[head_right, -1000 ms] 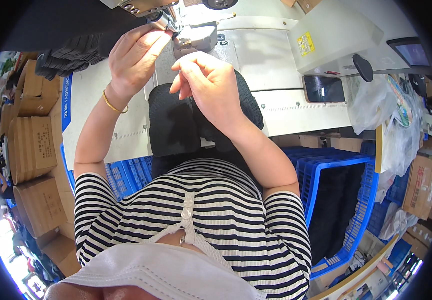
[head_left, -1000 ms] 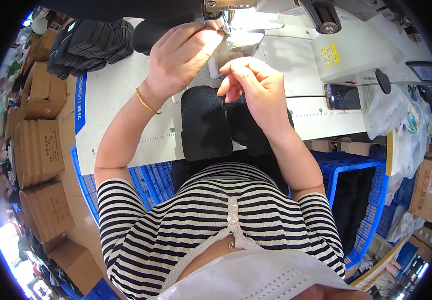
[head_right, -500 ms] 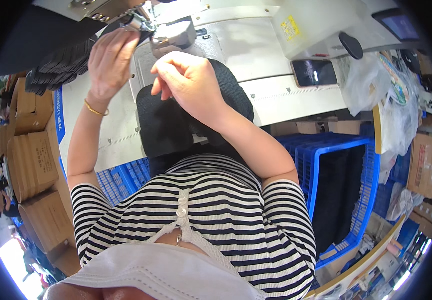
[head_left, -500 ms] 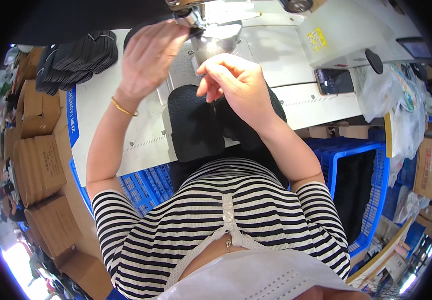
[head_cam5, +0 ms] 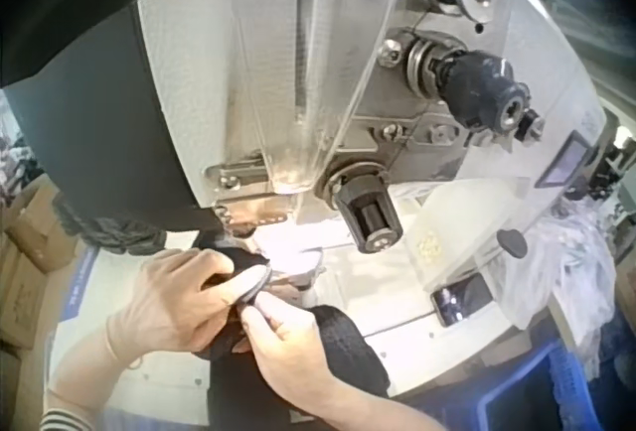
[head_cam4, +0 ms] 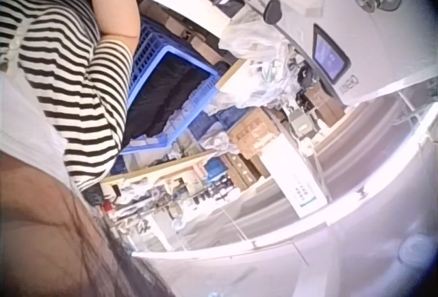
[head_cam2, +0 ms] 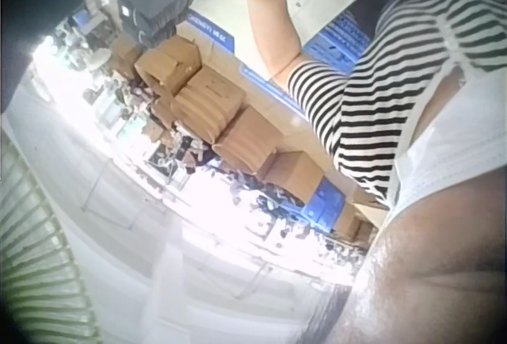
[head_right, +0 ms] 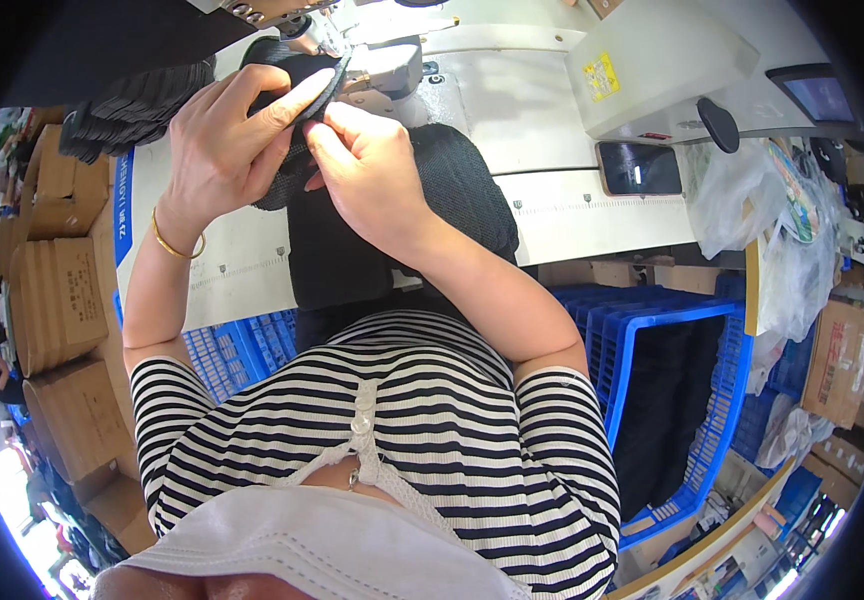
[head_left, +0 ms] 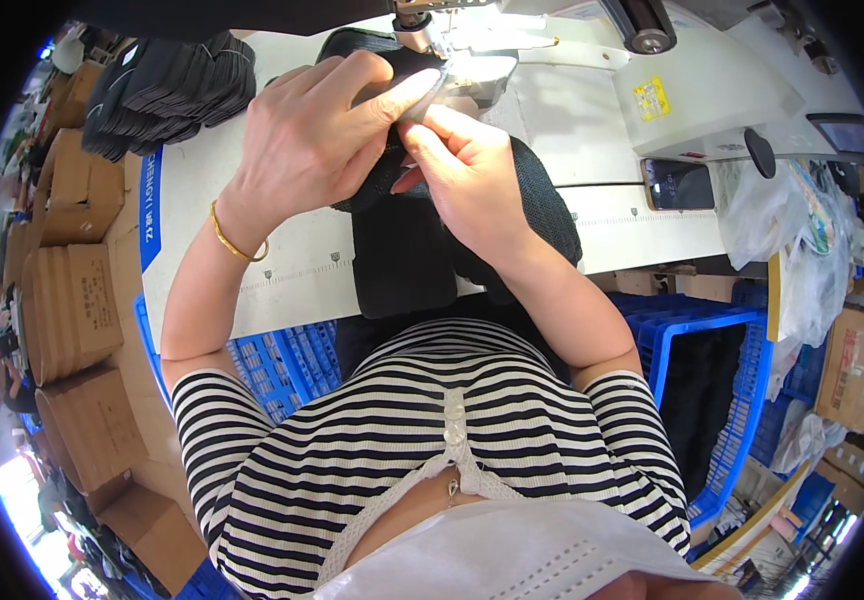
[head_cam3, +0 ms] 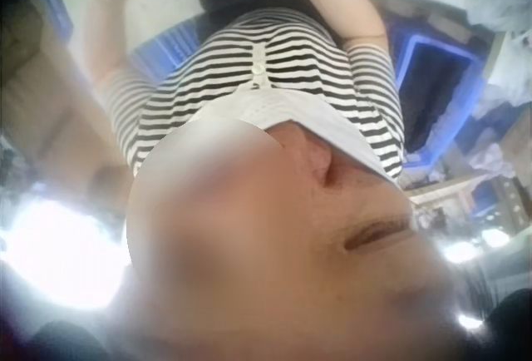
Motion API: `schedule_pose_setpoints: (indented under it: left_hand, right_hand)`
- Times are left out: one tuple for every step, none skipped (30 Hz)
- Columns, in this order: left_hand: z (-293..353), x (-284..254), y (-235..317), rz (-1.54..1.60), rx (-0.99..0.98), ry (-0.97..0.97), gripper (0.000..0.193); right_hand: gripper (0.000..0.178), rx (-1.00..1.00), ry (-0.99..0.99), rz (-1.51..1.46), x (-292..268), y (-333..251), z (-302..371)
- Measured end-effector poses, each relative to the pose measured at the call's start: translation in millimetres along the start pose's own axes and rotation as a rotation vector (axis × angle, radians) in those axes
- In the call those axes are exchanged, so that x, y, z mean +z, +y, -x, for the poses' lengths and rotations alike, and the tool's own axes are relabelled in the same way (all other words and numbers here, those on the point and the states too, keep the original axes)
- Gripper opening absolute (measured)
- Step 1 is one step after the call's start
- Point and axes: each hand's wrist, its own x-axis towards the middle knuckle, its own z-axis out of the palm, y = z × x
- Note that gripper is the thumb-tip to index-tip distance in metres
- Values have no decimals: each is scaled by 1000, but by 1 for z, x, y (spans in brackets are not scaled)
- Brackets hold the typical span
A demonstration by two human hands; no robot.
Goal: The person positions shoe component pieces and stitches them together along the edges using a sewing machine.
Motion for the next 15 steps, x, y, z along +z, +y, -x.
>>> schedule_pose_setpoints:
  left_hand:
    - [-1,0,2,5,-13,-3,40]
    - [-2,0,5,10,-25,-5,38]
    - [-2,3,7,16,-28,18,37]
    - [-3,2,9,14,-28,17,37]
    - [-4,1,11,-1,-42,4,36]
    - [-5,1,14,-14,-54,-8,34]
    - [-6,2,17,-13,-54,-8,34]
    - [-7,3,20,-25,-70,-12,33]
    - [-7,3,23,-39,-84,-16,32]
    - [-8,2,27,-39,-83,-16,32]
    - [-9,1,33,-64,-106,-32,31]
    - [-10,-1,39,-90,-127,-49,30]
    - [-8,-4,49,-150,-109,-87,34]
    - [-7,-2,55,-148,-106,-86,34]
    - [-5,-1,62,-160,-81,-27,37]
  right_hand:
    - [16,-1,-4,-3,0,-2,1]
    - [16,2,7,14,-1,-5,2]
    - [16,5,18,32,-2,-7,3]
    - [16,4,16,30,-4,-7,4]
    - [15,6,18,65,-5,-6,5]
    - [15,9,23,101,-7,-7,6]
    - [15,10,24,101,-8,-8,8]
    - [15,-1,33,127,-8,-11,9]
    - [15,-14,41,151,-8,-13,10]
    - [15,-15,42,150,-11,-13,11]
    - [16,-34,39,211,-15,-13,13]
    - [17,-54,37,270,-18,-14,14]
    - [17,-55,41,271,-20,-15,17]
    - [17,-18,56,241,-21,-16,20]
    - [18,18,65,208,-21,-17,22]
